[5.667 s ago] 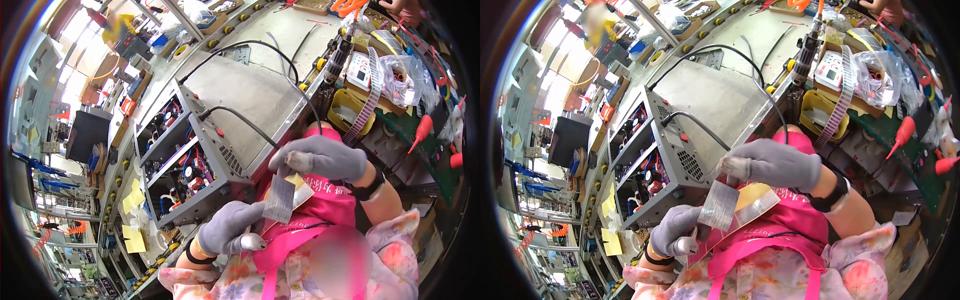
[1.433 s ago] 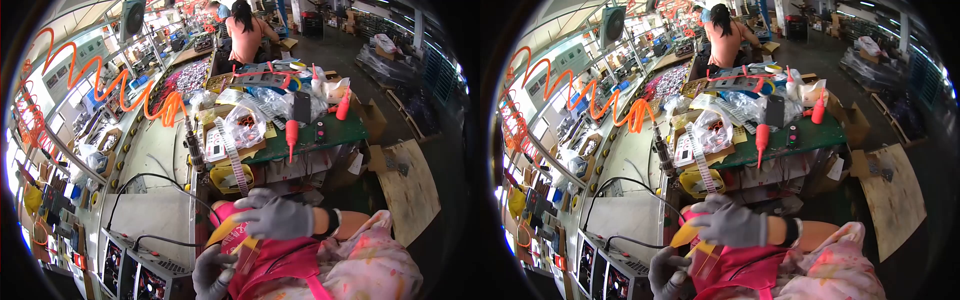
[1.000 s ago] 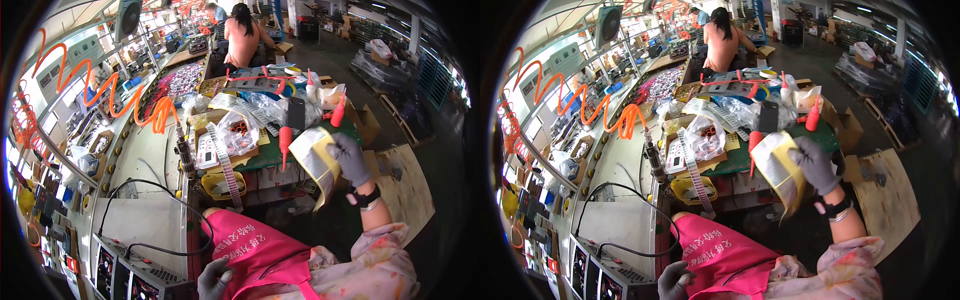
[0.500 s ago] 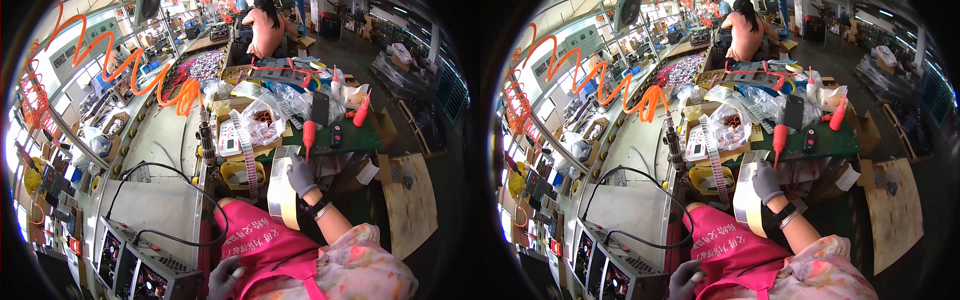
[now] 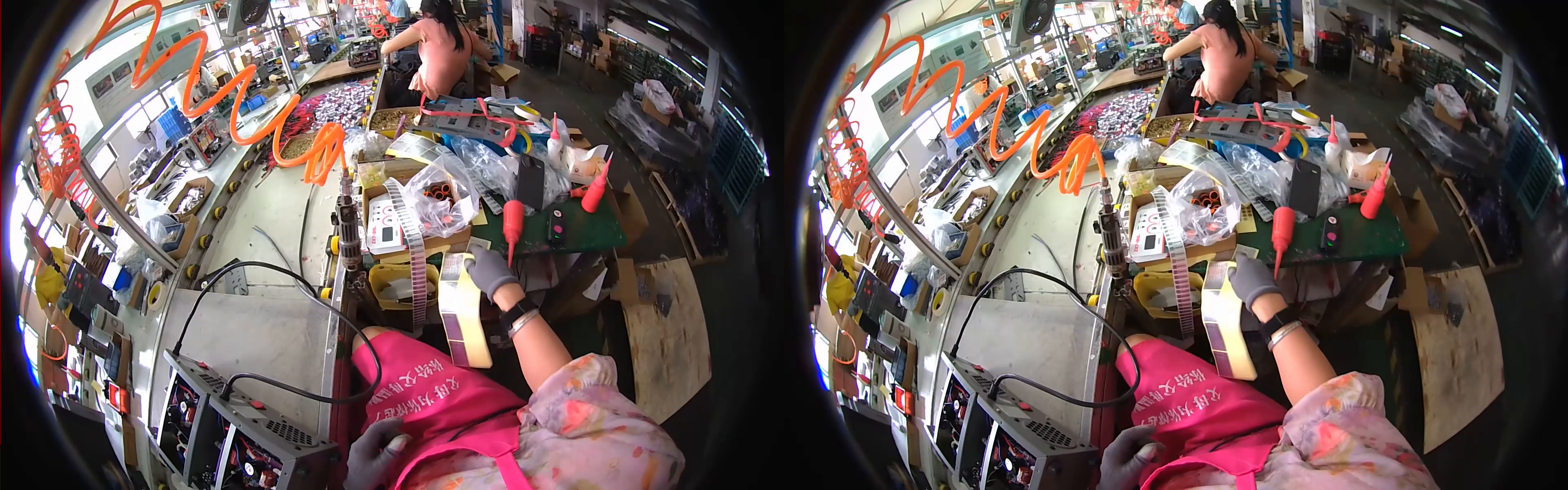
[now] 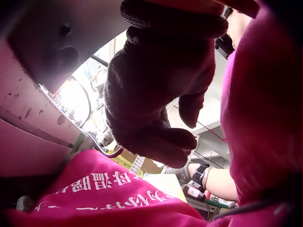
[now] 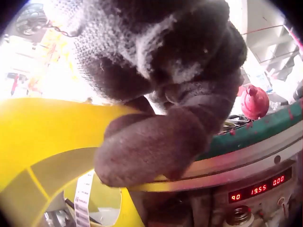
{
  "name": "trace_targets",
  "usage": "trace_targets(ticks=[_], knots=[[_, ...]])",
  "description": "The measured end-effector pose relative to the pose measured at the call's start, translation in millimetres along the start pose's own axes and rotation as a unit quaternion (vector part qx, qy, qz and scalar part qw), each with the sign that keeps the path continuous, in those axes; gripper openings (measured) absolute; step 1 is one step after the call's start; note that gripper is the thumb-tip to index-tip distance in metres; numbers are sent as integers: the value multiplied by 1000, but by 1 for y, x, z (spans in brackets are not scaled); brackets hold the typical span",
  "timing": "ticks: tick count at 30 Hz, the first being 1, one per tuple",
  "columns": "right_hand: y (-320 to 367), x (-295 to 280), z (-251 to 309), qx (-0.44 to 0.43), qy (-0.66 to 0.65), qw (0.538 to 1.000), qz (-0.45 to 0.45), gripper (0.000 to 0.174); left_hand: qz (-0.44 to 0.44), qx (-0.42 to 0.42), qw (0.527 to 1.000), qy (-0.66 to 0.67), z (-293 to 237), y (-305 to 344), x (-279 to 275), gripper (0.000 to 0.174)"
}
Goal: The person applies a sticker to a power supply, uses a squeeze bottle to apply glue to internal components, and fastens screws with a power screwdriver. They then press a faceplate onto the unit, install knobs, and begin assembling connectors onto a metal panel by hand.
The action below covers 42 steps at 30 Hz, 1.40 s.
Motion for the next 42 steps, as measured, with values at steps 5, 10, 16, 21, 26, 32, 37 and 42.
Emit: trace_targets(ticks=[5, 10, 16, 21, 26, 32, 37, 42], knots=[[23, -9, 24, 45, 33, 997, 57, 36, 4, -1, 1000, -15, 11, 0, -3, 30], [1, 15, -9, 31, 66, 997, 21, 35, -2, 1, 1000, -23, 12, 1, -5, 29], [15, -4, 11, 44, 118, 989, 78, 38, 2, 7, 999, -36, 10, 1, -4, 29], [17, -6, 19, 45, 164, 982, 77, 38, 3, 10, 999, -44, 11, 1, -2, 30], [22, -37, 53, -20, 254, 967, -12, 33, -23, 7, 998, -53, 10, 4, -9, 30], [22, 5, 49, -40, 282, 957, 63, 67, -30, 32, 996, -80, 14, 3, -10, 30], [5, 10, 45, -33, 289, 951, 107, 75, -30, 20, 997, -69, 15, 5, -10, 29], [4, -8, 49, -58, 243, 959, 134, 73, -24, 40, 996, -73, 12, 10, -10, 28]])
Point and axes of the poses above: each hand's wrist, its own y-axis away from the middle knuckle, its own x-axis out of the palm, z = x × y, the point moved 7 cm from there along -y, towards the middle knuckle, and after that the axes turned 5 degrees about -x, right-handed, at the moved point
